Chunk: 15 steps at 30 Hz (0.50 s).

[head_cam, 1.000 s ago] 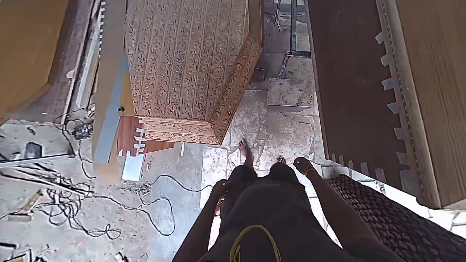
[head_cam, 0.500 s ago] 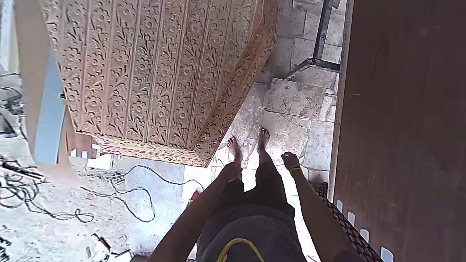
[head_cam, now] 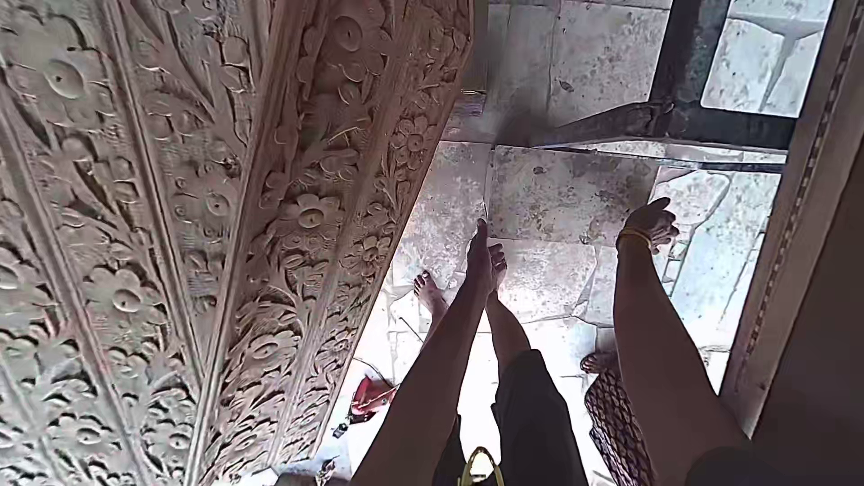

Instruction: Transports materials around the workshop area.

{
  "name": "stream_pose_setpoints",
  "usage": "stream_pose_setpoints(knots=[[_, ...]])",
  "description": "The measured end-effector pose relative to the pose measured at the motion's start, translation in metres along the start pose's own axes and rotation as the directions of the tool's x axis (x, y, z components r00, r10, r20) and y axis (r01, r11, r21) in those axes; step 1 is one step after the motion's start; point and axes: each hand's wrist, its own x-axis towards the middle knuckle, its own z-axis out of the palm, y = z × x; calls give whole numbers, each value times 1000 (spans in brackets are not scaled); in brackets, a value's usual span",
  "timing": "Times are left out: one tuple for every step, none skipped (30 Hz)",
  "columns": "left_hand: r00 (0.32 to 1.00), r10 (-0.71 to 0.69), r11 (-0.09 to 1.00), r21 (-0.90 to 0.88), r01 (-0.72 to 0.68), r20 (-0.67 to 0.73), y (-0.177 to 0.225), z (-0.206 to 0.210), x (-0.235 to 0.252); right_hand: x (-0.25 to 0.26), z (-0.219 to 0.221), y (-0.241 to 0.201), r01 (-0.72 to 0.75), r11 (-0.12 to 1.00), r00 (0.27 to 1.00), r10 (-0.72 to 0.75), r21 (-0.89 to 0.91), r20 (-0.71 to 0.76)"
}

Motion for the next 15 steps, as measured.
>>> stream_pose_setpoints(knots=[[1000,-15,1000,-20,15,1,7,10,5,10,5,-4,30,999,998,-29,-22,55],[1000,-23,998,-59,23,3,12,16,11,15,8,-6,94,995,989,-88,-40,121],[1000,-21,995,-103,21,-5,15,19,17,15,8,-4,165,985,971,-155,-40,182],[1000,-9,988,-154,5,-24,17,22,24,11,5,-3,220,975,952,-205,-42,227],[999,5,981,-194,-11,-31,20,25,31,3,0,-3,262,962,936,-237,-69,259],[1000,16,978,-207,-22,-27,23,26,36,-1,-4,-2,302,949,921,-267,-88,285],[999,34,980,-195,-40,-36,26,28,39,-1,-4,-1,305,951,915,-277,-55,293],[997,50,982,-178,-58,-52,29,31,41,3,-1,0,286,958,920,-273,-7,281],[995,64,983,-167,-75,-71,31,33,40,7,2,2,265,964,928,-263,32,264],[993,72,982,-167,-87,-96,30,34,38,10,4,4,247,967,933,-253,55,254],[990,83,981,-164,-101,-116,29,34,36,11,4,7,229,971,938,-240,74,249],[987,100,981,-150,-119,-128,28,34,34,12,3,9,212,973,945,-228,91,236],[981,123,981,-128,-143,-147,30,35,33,10,2,10,201,975,949,-218,97,227],[976,147,981,-103,-165,-163,32,33,33,7,0,13,192,975,954,-213,112,212],[972,162,980,-84,-178,-170,34,29,34,0,-4,18,175,976,960,-198,126,198]])
